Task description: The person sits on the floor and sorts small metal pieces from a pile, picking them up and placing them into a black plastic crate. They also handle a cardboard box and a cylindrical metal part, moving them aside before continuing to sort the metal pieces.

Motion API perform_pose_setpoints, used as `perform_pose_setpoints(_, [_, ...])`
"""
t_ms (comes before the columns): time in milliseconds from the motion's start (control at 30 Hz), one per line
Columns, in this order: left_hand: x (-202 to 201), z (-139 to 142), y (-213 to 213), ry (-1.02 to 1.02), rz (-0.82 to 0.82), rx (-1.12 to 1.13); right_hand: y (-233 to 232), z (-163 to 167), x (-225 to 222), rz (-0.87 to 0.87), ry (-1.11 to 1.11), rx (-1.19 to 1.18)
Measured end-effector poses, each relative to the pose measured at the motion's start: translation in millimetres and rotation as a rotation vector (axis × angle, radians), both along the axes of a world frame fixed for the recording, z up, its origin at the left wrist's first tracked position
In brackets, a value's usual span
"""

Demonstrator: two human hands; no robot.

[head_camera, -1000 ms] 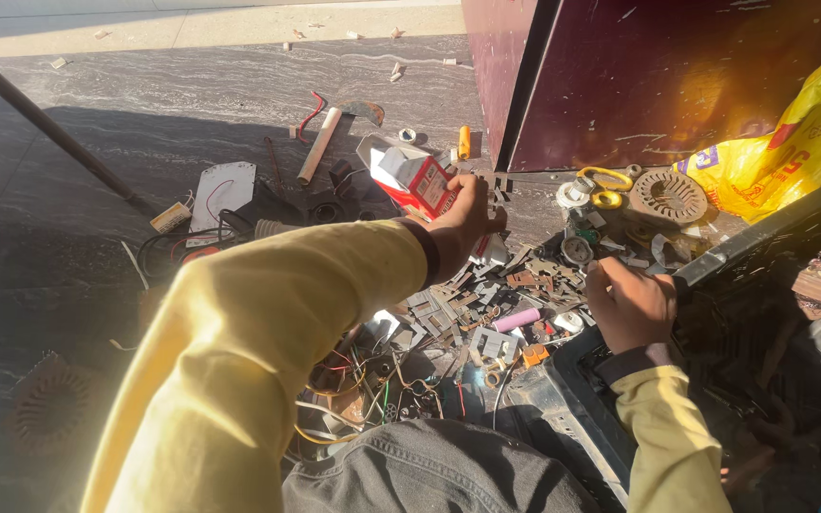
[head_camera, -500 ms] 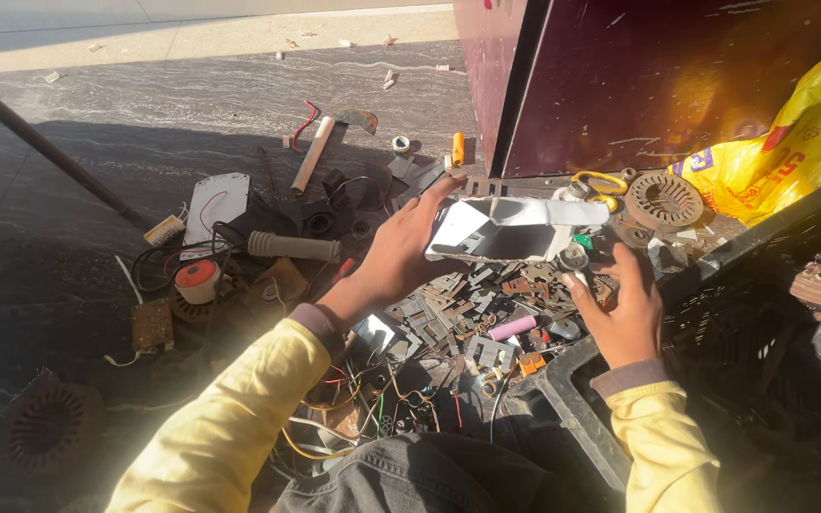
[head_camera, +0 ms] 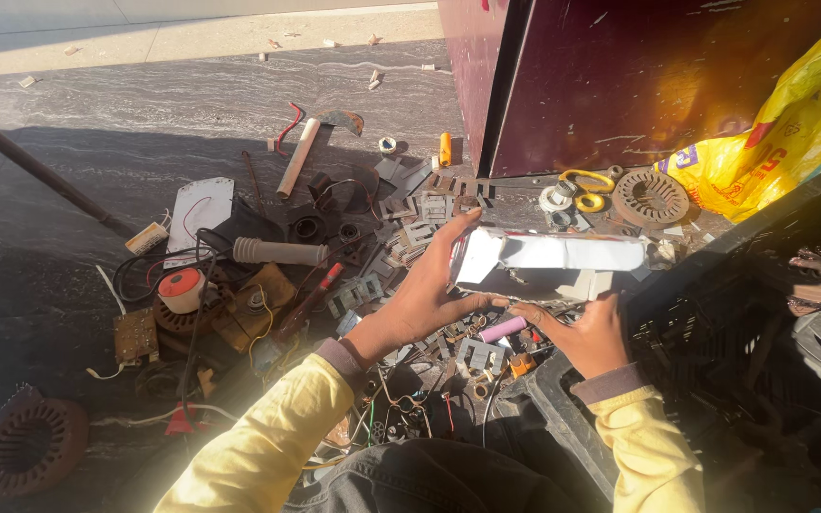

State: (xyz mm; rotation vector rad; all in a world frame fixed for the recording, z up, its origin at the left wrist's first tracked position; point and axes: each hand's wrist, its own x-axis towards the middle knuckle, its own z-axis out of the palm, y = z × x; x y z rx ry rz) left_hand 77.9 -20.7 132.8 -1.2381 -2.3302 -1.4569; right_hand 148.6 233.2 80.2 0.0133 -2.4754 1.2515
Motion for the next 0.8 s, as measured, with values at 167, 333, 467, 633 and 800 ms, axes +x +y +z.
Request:
perform_pose_setpoints(167, [10, -9, 7, -0.038, -0.060, 0.052, -4, 1, -1, 0.058, 0.005, -0.223])
perform_pose_setpoints(333, [14, -17, 27, -0.173, -0.067, 0.280, -11, 19, -3, 0.236, 0.227, -0.306])
perform_pose_setpoints(467, [12, -20, 44, -0.101, 0.042, 0.318, -9, 34, -4, 0.217, 0.071, -0.286])
perform_pose_setpoints(633, [15, -17, 44, -0.093, 0.176, 0.124, -8, 38, -3, 0.149, -0.001, -0.260])
perform_pose_setpoints(800, [16, -4, 34, -0.103, 0.120, 0.231, -13, 38, -6, 0.222, 0.014, -0.288])
